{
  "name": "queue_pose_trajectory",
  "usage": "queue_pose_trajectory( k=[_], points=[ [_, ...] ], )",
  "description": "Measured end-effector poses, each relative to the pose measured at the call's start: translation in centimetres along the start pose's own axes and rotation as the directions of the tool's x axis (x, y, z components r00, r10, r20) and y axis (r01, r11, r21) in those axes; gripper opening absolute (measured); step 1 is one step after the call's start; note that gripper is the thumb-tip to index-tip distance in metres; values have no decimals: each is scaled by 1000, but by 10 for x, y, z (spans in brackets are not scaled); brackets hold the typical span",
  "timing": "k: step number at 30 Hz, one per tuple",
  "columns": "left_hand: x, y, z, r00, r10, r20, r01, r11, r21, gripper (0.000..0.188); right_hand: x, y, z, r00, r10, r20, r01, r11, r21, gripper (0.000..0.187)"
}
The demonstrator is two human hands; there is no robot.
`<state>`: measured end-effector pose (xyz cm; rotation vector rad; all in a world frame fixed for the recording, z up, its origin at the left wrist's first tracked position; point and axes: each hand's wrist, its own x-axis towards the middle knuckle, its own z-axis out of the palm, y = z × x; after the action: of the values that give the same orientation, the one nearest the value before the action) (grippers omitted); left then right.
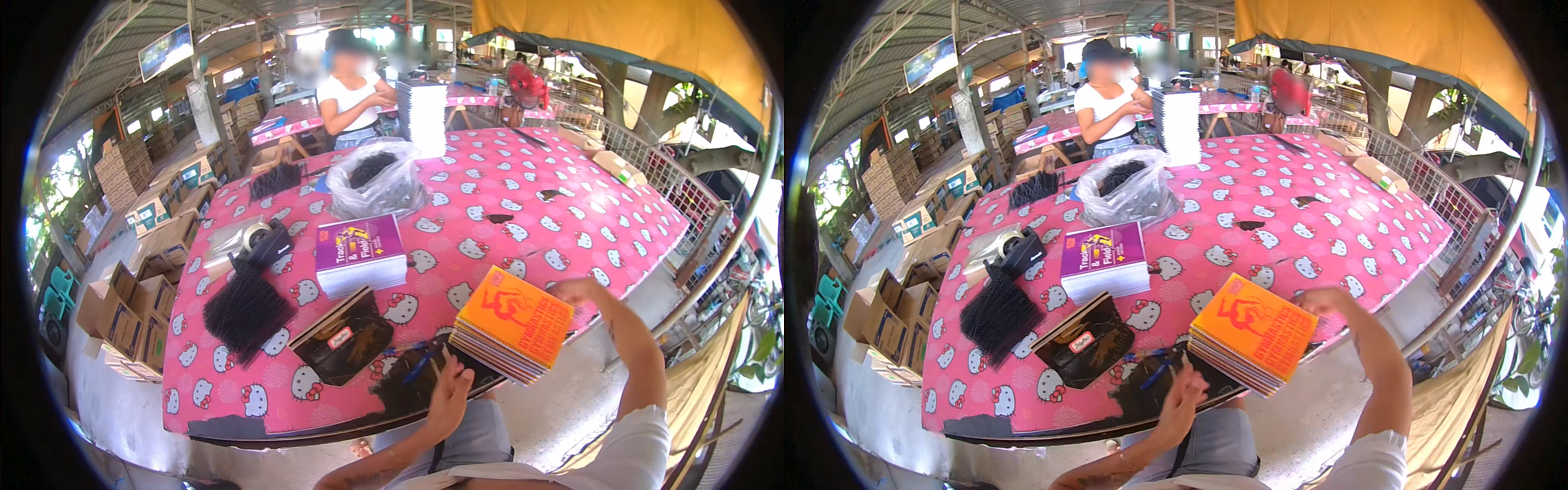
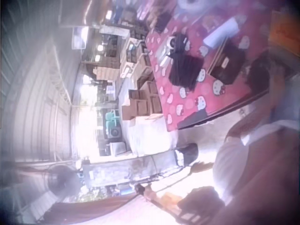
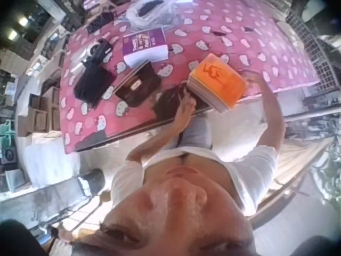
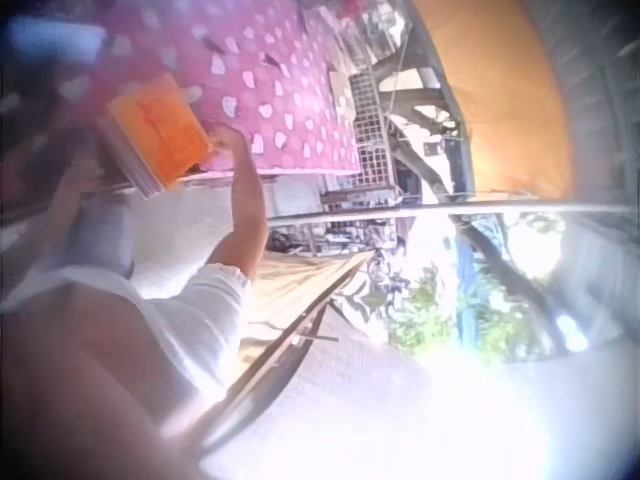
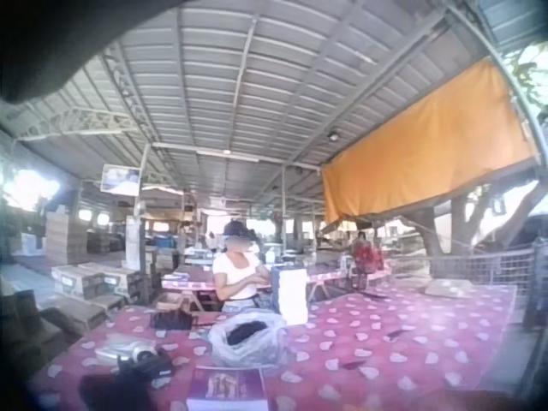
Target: The person organizes stacks of printed paper by hand, aligning them into notebooks and then using scissors to trim excess material.
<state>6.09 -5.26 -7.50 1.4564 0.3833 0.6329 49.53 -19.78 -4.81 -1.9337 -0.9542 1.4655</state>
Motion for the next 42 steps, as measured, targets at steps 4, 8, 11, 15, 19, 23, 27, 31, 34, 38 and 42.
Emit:
queue_pose_trajectory(
  k=[4, 8, 11, 15, 19, 23, 27, 31, 34, 38, 42],
  points=[
    [18, -23, 53, 950, -249, 188, 280, 947, -159, 77, -26, 44, 31, 933, 269, -239, -186, 929, 319, 44],
    [58, 1, 45, 913, -394, 101, 405, 905, -132, 76, -72, -2, 104, 977, 85, -196, 6, 908, 420, 47],
    [106, 3, 40, 797, -415, 439, 561, 777, -285, 85, -96, 72, 142, 966, -49, -253, 201, 757, 621, 41],
    [183, -16, 19, 696, -297, 654, 545, 812, -210, 94, -87, 69, 225, 936, -25, -351, 315, 505, 804, 30],
    [215, -27, 10, 739, -424, 523, 607, 757, -243, 91, -67, 33, 276, 886, -149, -438, 457, 135, 879, 29],
    [190, -16, 28, 860, -417, 295, 484, 851, -205, 84, -59, 22, 298, 896, -146, -419, 417, -48, 908, 28],
    [180, -20, 25, 924, -364, 119, 383, 887, -258, 57, -54, 9, 313, 909, -198, -366, 353, -97, 930, 31],
    [190, -6, 30, 878, -346, 331, 448, 838, -313, 50, -44, -12, 330, 908, -268, -324, 304, -114, 946, 34],
    [201, -10, 50, 821, -351, 450, 485, 844, -228, 48, -42, -32, 341, 915, -238, -325, 296, -148, 944, 38],
    [204, -23, 73, 816, -325, 479, 413, 907, -88, 46, -41, -29, 338, 930, -166, -328, 319, -83, 944, 43],
    [221, -50, 49, 833, -273, 481, 433, 862, -262, 45, -38, -24, 326, 956, -137, -260, 279, 140, 950, 41]
  ],
)
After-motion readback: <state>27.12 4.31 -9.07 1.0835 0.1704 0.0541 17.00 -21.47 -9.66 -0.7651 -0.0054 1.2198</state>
